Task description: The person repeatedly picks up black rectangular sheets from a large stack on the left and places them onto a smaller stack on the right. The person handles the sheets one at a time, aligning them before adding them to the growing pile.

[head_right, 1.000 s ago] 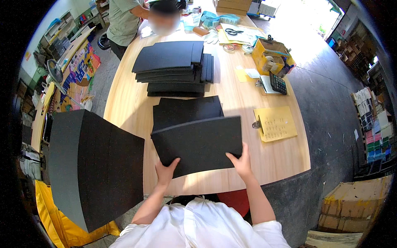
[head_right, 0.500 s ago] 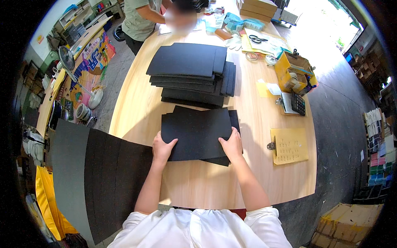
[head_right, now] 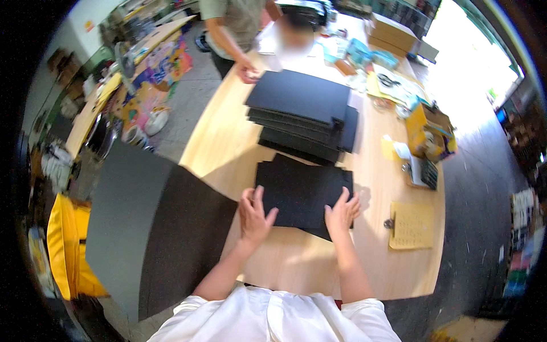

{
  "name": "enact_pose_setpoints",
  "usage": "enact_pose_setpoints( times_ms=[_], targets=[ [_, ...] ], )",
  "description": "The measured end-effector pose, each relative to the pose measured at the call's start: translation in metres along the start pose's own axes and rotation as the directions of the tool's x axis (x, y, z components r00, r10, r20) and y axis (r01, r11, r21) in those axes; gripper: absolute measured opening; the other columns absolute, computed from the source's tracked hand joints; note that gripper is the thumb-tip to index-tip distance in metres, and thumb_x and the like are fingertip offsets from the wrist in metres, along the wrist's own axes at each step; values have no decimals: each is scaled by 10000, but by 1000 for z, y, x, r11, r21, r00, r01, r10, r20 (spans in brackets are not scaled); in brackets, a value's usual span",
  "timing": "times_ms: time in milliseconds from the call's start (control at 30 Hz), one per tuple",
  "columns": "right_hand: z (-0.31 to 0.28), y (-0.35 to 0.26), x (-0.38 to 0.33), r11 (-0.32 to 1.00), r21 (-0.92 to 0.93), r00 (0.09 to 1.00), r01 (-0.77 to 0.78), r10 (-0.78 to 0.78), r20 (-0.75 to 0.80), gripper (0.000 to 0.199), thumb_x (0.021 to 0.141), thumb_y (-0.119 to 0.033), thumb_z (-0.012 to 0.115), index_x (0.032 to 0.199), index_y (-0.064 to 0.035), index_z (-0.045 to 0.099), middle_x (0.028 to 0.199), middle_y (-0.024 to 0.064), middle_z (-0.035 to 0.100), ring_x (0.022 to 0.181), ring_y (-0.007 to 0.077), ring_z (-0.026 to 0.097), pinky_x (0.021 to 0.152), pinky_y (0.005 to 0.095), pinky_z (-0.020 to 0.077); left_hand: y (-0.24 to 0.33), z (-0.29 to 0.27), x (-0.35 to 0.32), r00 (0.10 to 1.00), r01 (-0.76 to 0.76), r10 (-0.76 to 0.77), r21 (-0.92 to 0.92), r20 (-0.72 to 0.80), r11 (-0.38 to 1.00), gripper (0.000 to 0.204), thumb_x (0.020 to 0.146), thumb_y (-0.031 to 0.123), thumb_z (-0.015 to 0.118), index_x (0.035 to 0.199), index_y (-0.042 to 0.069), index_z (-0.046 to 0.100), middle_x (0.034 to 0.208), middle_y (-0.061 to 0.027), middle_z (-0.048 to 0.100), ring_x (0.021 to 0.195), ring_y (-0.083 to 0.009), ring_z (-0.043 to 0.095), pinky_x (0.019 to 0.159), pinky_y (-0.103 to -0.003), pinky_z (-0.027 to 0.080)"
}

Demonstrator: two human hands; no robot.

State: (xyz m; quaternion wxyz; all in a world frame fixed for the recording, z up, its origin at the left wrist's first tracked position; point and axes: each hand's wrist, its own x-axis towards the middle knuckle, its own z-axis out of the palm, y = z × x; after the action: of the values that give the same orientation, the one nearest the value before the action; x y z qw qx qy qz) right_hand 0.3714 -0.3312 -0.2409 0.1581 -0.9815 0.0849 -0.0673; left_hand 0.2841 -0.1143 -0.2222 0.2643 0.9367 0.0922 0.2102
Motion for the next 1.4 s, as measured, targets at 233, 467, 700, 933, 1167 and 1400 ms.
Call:
enact_pose_setpoints(
  times_ms=[233,467,700,933,1167,1400],
  targets=[
    [-109,-129,-39,389,596,694,703,-561,-452,354,763,19,720,1101,-15,621,1092,148,629,1003,322,611,894,395,485,24,-142,-96,819,-547,471,-196,-328,814,324,720,22,744,1038,49,687,980,-110,561,799,-217,589,646,-285,498],
    [-235,-260,-148,-549,587,-286,595,-827,-484,299,750,-142,771,1027,-57,695,1085,112,664,975,274,643,850,393,517,10,-244,-146,106,-661,466,288,-878,693,184,827,118,640,1008,89,626,1079,-75,528,995,-219,507,899,-335,424],
    [-229,-307,-191,-607,641,-552,469,-768,-324,323,804,-235,725,1078,-64,704,1255,146,617,1191,299,570,1033,413,437,-28,-267,-180,479,-215,179,83,-859,973,442,944,321,448,1209,-30,488,1324,-202,419,1249,-352,428,1058,-490,325],
    [-218,-311,-191,-564,708,-515,424,-794,-324,261,842,-236,698,1044,-71,718,1170,155,661,1155,303,601,974,404,483,-39,-265,-179,565,-237,220,98,-795,966,513,958,318,376,1316,-48,405,1403,-227,382,1336,-400,369,1109,-548,269],
    [-225,-319,-189,-285,921,-441,265,-885,-148,215,881,-151,674,1042,-16,718,1058,155,704,1085,316,643,969,403,494,-30,-281,-165,594,-176,235,161,-769,971,602,959,336,349,1364,-108,373,1355,-288,446,1290,-439,433,1119,-582,248],
    [-227,-325,-191,-196,967,-400,163,-909,-117,238,929,-213,612,947,5,708,1020,210,686,1069,340,634,914,369,519,-30,-285,-163,618,-146,262,219,-741,965,661,966,376,263,1375,-140,328,1328,-304,451,1261,-430,447,1118,-586,242]
  ],
)
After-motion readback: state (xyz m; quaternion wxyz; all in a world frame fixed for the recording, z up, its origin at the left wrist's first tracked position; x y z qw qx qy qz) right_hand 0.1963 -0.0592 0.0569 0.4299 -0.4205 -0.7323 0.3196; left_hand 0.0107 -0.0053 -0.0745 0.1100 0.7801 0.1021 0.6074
